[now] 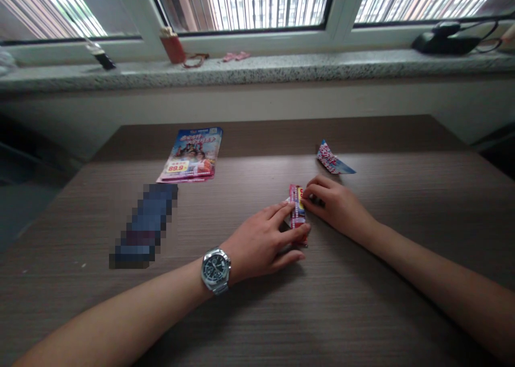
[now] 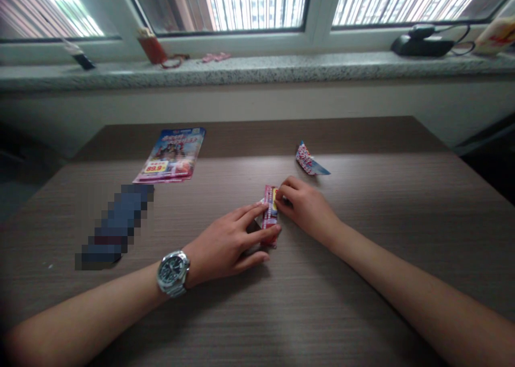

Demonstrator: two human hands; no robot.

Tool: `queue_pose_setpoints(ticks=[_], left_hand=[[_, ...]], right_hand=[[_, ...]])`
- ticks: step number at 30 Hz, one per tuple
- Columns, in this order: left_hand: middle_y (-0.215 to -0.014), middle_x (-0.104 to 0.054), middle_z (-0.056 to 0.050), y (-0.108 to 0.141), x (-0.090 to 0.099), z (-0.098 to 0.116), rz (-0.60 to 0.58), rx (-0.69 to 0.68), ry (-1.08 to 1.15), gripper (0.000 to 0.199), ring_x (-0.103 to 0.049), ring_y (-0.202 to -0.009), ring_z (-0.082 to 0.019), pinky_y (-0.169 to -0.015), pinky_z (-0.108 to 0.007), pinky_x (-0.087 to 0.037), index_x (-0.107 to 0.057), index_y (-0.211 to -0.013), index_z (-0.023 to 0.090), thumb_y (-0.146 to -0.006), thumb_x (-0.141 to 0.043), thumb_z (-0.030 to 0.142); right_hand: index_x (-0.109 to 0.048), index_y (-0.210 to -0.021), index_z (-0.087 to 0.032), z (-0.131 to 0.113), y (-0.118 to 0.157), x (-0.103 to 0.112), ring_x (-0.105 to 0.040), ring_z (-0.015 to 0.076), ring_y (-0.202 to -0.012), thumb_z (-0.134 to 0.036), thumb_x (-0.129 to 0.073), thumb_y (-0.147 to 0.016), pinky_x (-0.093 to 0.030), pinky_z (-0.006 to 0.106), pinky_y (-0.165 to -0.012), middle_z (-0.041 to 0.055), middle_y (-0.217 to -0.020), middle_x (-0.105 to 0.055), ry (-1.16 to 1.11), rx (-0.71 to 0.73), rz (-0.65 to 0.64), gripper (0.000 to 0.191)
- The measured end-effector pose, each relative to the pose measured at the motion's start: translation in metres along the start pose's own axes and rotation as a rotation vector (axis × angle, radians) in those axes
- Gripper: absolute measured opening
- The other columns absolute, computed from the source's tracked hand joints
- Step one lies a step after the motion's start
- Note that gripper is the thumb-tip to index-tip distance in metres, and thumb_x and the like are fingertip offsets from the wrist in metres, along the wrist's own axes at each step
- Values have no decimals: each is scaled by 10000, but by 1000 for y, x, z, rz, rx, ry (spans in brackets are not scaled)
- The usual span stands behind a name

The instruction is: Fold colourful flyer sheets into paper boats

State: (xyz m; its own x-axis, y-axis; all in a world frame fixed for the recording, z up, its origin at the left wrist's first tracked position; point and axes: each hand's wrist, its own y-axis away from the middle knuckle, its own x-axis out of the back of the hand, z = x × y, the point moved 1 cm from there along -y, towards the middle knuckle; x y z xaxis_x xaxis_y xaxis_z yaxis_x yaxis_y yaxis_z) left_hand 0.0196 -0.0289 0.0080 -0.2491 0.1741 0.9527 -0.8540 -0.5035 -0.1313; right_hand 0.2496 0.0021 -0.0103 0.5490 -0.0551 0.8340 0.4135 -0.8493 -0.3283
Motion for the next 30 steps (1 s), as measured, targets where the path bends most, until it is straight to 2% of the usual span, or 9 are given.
queue_pose_setpoints(ticks=[6, 11, 15, 19, 23, 26, 30], left_hand=[[-1550, -400, -162, 0, 0, 0, -3, 6, 8, 494, -386, -1446, -332, -1151, -494, -409, -539, -1404, 266, -992, -481, 531], [-1561, -383, -167, 0, 1, 1, -7, 3, 12, 487, -373, -1455, -335, -1151, -499, -409, -531, -1404, 261, -994, -485, 519], [-1563, -381, -163, 0, 0, 0, 1, 6, 15, 481, -373, -1453, -334, -1151, -499, -409, -531, -1401, 260, -992, -496, 511], [-1558, -387, -159, 0, -1, 1, 6, 7, 19, 484, -385, -1444, -333, -1141, -505, -419, -529, -1401, 260, -993, -495, 517], [-1553, -388, -170, 0, -1, 1, 4, 11, 22, 495, -382, -1444, -334, -1148, -497, -412, -534, -1401, 246, -993, -491, 523], [-1555, -389, -164, 0, -1, 1, 7, 13, 25, 497, -382, -1444, -332, -1148, -502, -411, -534, -1402, 250, -987, -505, 522], [-1563, -374, -163, 0, -1, 0, 1, 18, 24, 509, -377, -1447, -338, -1145, -504, -415, -526, -1418, 258, -986, -500, 526]], right_hand=[[-659, -855, -188, 16, -20, -4, -614, 174, -741, -234, -638, -932, -495, 313, -710, 44, -907, -604, 28, -37, 29, 92], [-661, -847, -190, 23, -30, -5, -618, 190, -768, -248, -638, -933, -488, 322, -724, 49, -888, -614, 54, -32, 32, 106], [-668, -847, -187, 24, -27, -6, -621, 194, -772, -247, -642, -931, -490, 328, -726, 50, -877, -621, 40, -17, 62, 107], [-680, -876, -195, 21, -15, -2, -619, 176, -746, -268, -652, -927, -513, 324, -709, 60, -941, -623, -71, 9, 73, 93], [-682, -909, -215, 11, -1, 2, -635, 216, -931, -240, -652, -928, -530, 353, -822, 78, -1023, -624, -148, 145, -22, 43], [-670, -899, -206, 9, 1, 1, -633, 217, -919, -222, -639, -934, -525, 354, -814, 80, -1002, -625, -119, 143, -5, 50], [-666, -884, -198, 18, -9, -3, -620, 202, -834, -228, -636, -934, -510, 336, -768, 66, -945, -617, -42, 90, 36, 66]])
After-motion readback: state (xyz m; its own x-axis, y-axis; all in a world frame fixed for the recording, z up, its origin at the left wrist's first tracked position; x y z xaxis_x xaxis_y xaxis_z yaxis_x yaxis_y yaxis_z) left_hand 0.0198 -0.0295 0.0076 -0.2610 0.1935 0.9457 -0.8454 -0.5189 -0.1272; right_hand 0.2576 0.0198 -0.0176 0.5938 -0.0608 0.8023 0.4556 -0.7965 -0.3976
